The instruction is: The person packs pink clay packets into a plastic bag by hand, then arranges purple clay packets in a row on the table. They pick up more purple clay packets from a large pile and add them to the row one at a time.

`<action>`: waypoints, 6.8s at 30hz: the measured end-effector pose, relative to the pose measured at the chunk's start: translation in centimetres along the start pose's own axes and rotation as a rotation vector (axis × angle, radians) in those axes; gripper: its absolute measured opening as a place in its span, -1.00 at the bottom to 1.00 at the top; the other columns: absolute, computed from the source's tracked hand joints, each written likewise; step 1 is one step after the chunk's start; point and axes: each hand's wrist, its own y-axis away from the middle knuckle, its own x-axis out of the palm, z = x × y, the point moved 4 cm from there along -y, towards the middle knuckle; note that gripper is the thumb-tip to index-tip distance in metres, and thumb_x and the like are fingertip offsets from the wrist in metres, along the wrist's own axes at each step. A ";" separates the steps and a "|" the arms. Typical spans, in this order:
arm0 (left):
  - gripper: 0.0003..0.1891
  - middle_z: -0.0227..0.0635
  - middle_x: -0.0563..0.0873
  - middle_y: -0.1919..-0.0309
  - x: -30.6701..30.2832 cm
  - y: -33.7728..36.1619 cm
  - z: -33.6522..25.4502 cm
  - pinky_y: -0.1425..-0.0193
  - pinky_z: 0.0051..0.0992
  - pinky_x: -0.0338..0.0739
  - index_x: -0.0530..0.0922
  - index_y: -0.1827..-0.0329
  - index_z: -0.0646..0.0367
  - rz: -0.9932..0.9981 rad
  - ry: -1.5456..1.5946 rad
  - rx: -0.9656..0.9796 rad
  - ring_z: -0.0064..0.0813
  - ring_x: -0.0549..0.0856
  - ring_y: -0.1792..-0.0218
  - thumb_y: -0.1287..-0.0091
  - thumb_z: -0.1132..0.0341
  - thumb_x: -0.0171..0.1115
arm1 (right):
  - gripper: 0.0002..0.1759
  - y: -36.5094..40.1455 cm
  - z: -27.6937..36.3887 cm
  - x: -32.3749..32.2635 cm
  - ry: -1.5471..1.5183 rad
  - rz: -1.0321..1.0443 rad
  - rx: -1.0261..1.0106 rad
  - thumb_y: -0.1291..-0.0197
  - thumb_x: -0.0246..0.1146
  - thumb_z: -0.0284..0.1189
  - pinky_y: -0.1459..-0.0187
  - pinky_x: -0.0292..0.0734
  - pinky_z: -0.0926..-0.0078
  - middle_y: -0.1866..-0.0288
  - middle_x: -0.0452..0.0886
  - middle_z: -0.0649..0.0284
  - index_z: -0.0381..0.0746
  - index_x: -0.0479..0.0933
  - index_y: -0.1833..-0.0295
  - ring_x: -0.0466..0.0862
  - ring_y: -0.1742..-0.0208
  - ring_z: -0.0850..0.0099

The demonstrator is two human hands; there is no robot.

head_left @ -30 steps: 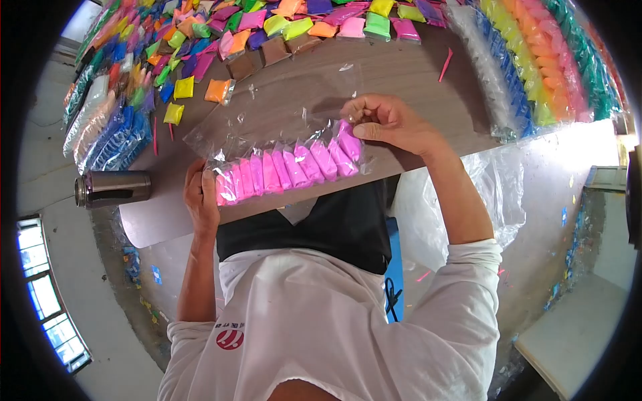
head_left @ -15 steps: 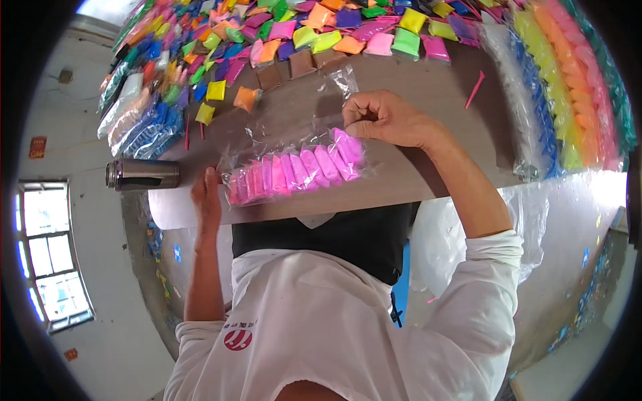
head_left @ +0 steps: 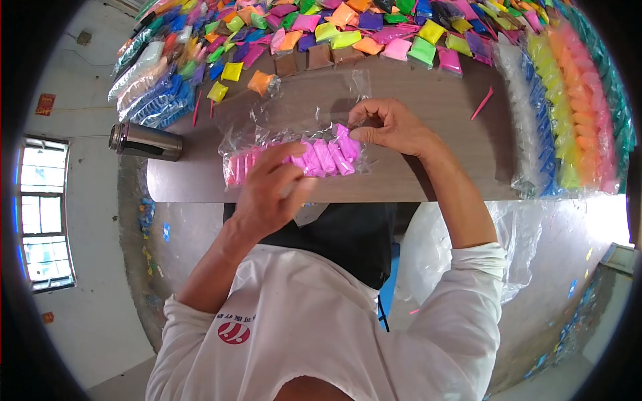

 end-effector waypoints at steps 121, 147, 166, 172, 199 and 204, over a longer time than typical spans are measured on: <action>-0.67 -0.50 0.50 0.39 6.1 -10.3 5.3 0.26 -0.53 0.39 0.55 0.21 0.32 0.531 0.333 -0.208 -0.70 0.43 0.33 -0.54 0.17 0.17 | -0.87 0.7 0.6 -0.8 0.137 -0.314 -0.125 -0.05 0.24 -0.70 0.26 0.41 0.61 0.36 0.53 0.39 -0.32 0.54 0.26 0.47 0.28 0.64; -0.52 -0.36 0.71 0.47 3.4 -12.0 4.5 0.40 -0.57 0.53 0.67 0.29 0.26 0.536 0.383 -0.414 -0.62 0.67 0.53 -0.56 0.01 0.05 | -0.72 0.6 0.5 -0.6 0.089 -0.142 -0.178 -0.03 0.53 -0.47 0.24 0.42 0.58 0.21 0.54 0.30 -0.33 0.63 0.17 0.54 0.18 0.54; -0.66 -0.41 0.58 0.38 5.0 -10.7 4.1 0.20 -0.53 0.44 0.60 0.21 0.32 0.671 0.376 -0.291 -0.66 0.50 0.29 -0.53 0.15 0.17 | -0.87 0.6 0.9 -0.9 0.028 -0.055 -0.204 -0.25 0.38 -0.53 0.10 0.45 0.58 0.12 0.55 0.32 -0.33 0.63 0.12 0.54 0.09 0.52; -0.75 -0.41 0.54 0.30 5.6 -10.5 4.6 0.20 -0.51 0.41 0.58 0.19 0.29 0.525 0.304 -0.114 -0.65 0.47 0.28 -0.47 0.23 0.26 | -0.85 0.7 0.5 -1.0 -0.012 -0.009 -0.155 -0.21 0.37 -0.55 0.03 0.44 0.54 0.09 0.58 0.31 -0.33 0.63 0.12 0.55 0.07 0.49; -0.52 -0.35 0.18 0.60 7.9 -11.0 3.9 0.45 -0.31 0.21 0.35 0.43 0.33 0.680 0.126 -0.255 -0.56 0.22 0.50 -0.55 0.08 0.09 | -0.87 0.1 -1.3 -1.5 0.288 -0.449 -0.091 -0.21 0.31 -0.67 0.25 0.47 0.59 0.30 0.61 0.40 -0.31 0.60 0.13 0.53 0.27 0.64; -0.50 -0.15 0.37 0.59 9.0 -10.3 3.5 0.38 -0.24 0.32 0.46 0.38 0.34 0.637 0.168 -0.237 -0.35 0.37 0.52 -0.53 0.01 0.06 | -0.82 -0.3 -1.5 -2.0 0.183 -0.327 -0.067 -0.17 0.26 -0.73 0.23 0.49 0.60 0.25 0.64 0.40 -0.31 0.61 0.12 0.54 0.24 0.66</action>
